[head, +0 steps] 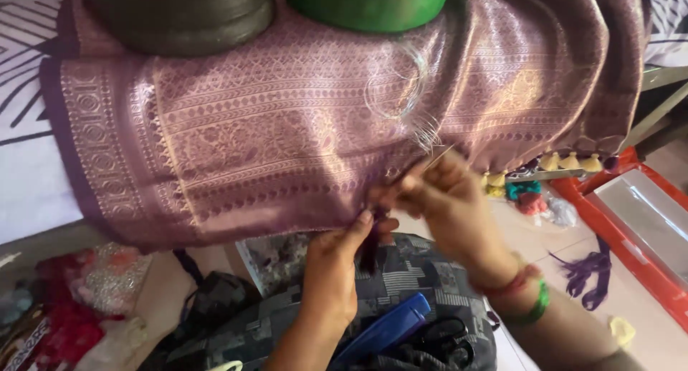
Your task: The person sits on the floor with a decorative pink fabric across their lap and attaches tassels along its edge. They comb out yellow fiber tassels, tie and secure each tassel to the fabric hem by hand, and use scissors to trim near the end.
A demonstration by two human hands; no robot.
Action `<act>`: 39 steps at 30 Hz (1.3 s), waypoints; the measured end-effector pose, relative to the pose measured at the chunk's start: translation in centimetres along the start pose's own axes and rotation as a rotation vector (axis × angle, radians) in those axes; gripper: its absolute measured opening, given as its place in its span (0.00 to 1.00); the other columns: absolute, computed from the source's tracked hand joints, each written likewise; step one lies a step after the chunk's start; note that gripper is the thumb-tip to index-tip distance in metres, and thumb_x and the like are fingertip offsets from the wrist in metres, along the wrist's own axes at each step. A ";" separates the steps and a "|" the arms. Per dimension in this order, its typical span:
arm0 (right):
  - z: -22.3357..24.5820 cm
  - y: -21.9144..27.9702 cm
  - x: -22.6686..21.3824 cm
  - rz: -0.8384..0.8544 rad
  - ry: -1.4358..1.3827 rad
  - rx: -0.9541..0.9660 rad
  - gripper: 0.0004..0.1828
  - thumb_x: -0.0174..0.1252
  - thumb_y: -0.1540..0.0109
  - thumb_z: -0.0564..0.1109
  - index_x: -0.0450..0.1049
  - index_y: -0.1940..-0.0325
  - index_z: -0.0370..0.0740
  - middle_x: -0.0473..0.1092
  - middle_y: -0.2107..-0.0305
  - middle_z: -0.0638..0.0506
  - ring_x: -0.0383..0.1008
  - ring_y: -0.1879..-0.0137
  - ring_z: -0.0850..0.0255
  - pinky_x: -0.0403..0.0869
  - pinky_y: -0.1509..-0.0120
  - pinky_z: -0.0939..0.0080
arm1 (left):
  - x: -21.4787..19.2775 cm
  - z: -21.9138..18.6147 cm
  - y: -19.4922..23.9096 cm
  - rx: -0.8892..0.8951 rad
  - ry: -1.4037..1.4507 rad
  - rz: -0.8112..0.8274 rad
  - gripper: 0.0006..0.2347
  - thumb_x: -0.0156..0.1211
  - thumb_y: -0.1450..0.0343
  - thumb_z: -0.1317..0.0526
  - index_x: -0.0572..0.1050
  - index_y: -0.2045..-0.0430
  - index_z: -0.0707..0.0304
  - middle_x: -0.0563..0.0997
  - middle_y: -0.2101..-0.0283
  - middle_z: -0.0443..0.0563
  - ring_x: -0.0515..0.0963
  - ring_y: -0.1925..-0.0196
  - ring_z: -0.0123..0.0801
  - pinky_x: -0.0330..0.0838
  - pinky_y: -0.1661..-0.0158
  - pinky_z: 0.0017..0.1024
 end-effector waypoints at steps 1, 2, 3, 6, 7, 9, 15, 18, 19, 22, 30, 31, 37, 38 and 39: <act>1.3 -0.7 0.2 0.005 -0.002 -0.001 0.01 0.54 0.33 0.32 0.68 0.58 0.32 0.77 0.65 0.38 0.82 0.51 0.46 0.82 0.49 0.52 | 0.2 -0.8 0.0 0.005 -0.001 -0.002 0.15 0.60 0.27 0.60 0.83 0.62 0.82 0.88 0.63 0.61 0.83 0.63 0.34 0.74 0.57 0.32; 3.3 -1.3 0.5 0.030 0.068 -0.085 0.01 0.54 0.32 0.31 0.69 0.57 0.31 0.77 0.63 0.38 0.82 0.50 0.46 0.81 0.46 0.50 | 0.6 -1.6 0.1 0.028 0.065 0.026 0.14 0.60 0.28 0.60 0.83 0.61 0.78 0.88 0.63 0.61 0.84 0.63 0.34 0.75 0.57 0.32; 5.3 -1.7 0.7 0.051 0.141 -0.165 0.02 0.54 0.31 0.30 0.69 0.56 0.31 0.77 0.61 0.38 0.82 0.49 0.46 0.80 0.43 0.49 | 1.2 -2.3 0.3 0.045 0.136 0.055 0.13 0.60 0.29 0.60 0.82 0.61 0.75 0.88 0.63 0.61 0.85 0.63 0.35 0.77 0.56 0.32; 8.3 -1.6 1.5 0.053 0.162 -0.303 0.02 0.53 0.29 0.30 0.69 0.54 0.31 0.77 0.61 0.37 0.82 0.49 0.46 0.81 0.43 0.47 | 0.9 -2.1 0.2 0.021 0.127 0.040 0.12 0.58 0.29 0.60 0.83 0.62 0.71 0.87 0.64 0.60 0.85 0.65 0.35 0.74 0.65 0.37; 8.8 -1.7 1.9 0.057 0.160 -0.303 0.02 0.53 0.29 0.30 0.69 0.54 0.31 0.77 0.61 0.37 0.82 0.49 0.46 0.81 0.43 0.47 | 0.6 -1.7 -0.1 0.025 0.127 0.038 0.12 0.58 0.29 0.60 0.83 0.62 0.71 0.87 0.64 0.60 0.85 0.65 0.35 0.74 0.65 0.37; 10.2 -1.6 2.3 0.028 0.128 -0.374 0.02 0.54 0.28 0.31 0.68 0.53 0.32 0.76 0.62 0.39 0.82 0.50 0.48 0.82 0.41 0.47 | 0.0 -1.0 -0.4 0.089 0.096 0.040 0.12 0.60 0.29 0.59 0.82 0.66 0.75 0.88 0.63 0.61 0.87 0.64 0.37 0.79 0.56 0.33; 10.5 -0.8 1.8 0.062 0.196 -0.395 0.03 0.52 0.24 0.31 0.67 0.53 0.29 0.77 0.62 0.34 0.82 0.52 0.45 0.82 0.48 0.53 | -0.1 -0.9 0.2 0.190 -0.039 -0.021 0.10 0.60 0.28 0.62 0.83 0.63 0.71 0.89 0.62 0.57 0.85 0.64 0.30 0.78 0.56 0.31; 11.4 0.1 1.7 0.040 0.174 -0.390 0.02 0.52 0.26 0.33 0.67 0.51 0.30 0.77 0.63 0.34 0.82 0.54 0.45 0.84 0.55 0.53 | -0.6 -2.3 1.5 0.467 -0.676 -0.092 0.07 0.64 0.29 0.63 0.86 0.66 0.66 0.90 0.69 0.52 0.85 0.72 0.31 0.75 0.67 0.34; 11.6 1.3 1.6 0.035 0.179 -0.391 0.02 0.52 0.26 0.33 0.67 0.51 0.30 0.77 0.63 0.34 0.82 0.54 0.45 0.84 0.55 0.53 | -0.8 -2.3 1.4 0.465 -0.674 -0.086 0.07 0.64 0.29 0.63 0.86 0.66 0.66 0.90 0.69 0.52 0.85 0.72 0.31 0.75 0.67 0.34; 11.3 4.9 1.1 0.041 0.036 -0.325 0.05 0.56 0.28 0.35 0.67 0.51 0.31 0.77 0.61 0.34 0.82 0.58 0.45 0.82 0.64 0.56 | 0.5 -5.5 5.3 1.310 -0.940 -0.121 0.06 0.67 0.28 0.66 0.82 0.59 0.67 0.84 0.61 0.53 0.82 0.57 0.40 0.74 0.54 0.37; -9.9 13.3 -3.2 0.085 0.145 0.488 0.13 0.58 0.38 0.49 0.77 0.58 0.37 0.84 0.63 0.39 0.83 0.64 0.54 0.80 0.69 0.60 | 2.4 -5.3 5.4 1.352 -1.122 -0.139 0.07 0.64 0.32 0.69 0.80 0.62 0.66 0.83 0.61 0.56 0.80 0.56 0.46 0.72 0.52 0.42; -9.7 12.8 -2.8 0.081 0.144 0.487 0.13 0.58 0.38 0.49 0.77 0.58 0.37 0.84 0.63 0.39 0.83 0.64 0.54 0.80 0.69 0.60 | 2.0 -3.9 5.1 1.351 -1.122 -0.134 0.07 0.64 0.32 0.69 0.80 0.62 0.66 0.83 0.61 0.56 0.80 0.56 0.46 0.72 0.52 0.42; -2.7 8.7 2.0 0.857 0.642 -0.087 0.29 0.62 0.35 0.60 0.76 0.41 0.33 0.69 0.38 0.36 0.70 0.31 0.47 0.70 0.30 0.46 | -2.4 2.3 -0.5 0.120 -0.062 0.037 0.06 0.57 0.26 0.67 0.80 0.69 0.73 0.78 0.78 0.48 0.67 0.82 0.20 0.60 0.80 0.22; -4.1 7.8 -1.1 0.646 0.413 0.008 0.34 0.65 0.38 0.62 0.76 0.41 0.30 0.72 0.42 0.38 0.73 0.34 0.46 0.71 0.29 0.46 | -2.4 1.8 -0.3 0.124 -0.141 0.002 0.07 0.56 0.26 0.67 0.81 0.67 0.70 0.77 0.79 0.46 0.63 0.83 0.18 0.55 0.81 0.21; -5.7 7.0 -4.3 0.439 0.187 0.096 0.40 0.69 0.41 0.64 0.76 0.41 0.27 0.75 0.46 0.39 0.75 0.38 0.46 0.72 0.29 0.45 | -2.4 1.0 -0.3 0.135 -0.221 -0.035 0.08 0.54 0.26 0.66 0.82 0.64 0.68 0.75 0.79 0.45 0.60 0.83 0.16 0.51 0.82 0.20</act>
Point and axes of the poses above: each hand's wrist, its own y-axis away from the middle knuckle, its own x-axis out of the palm, z = x × y, the point moved 7 cm from there along -y, towards the middle knuckle
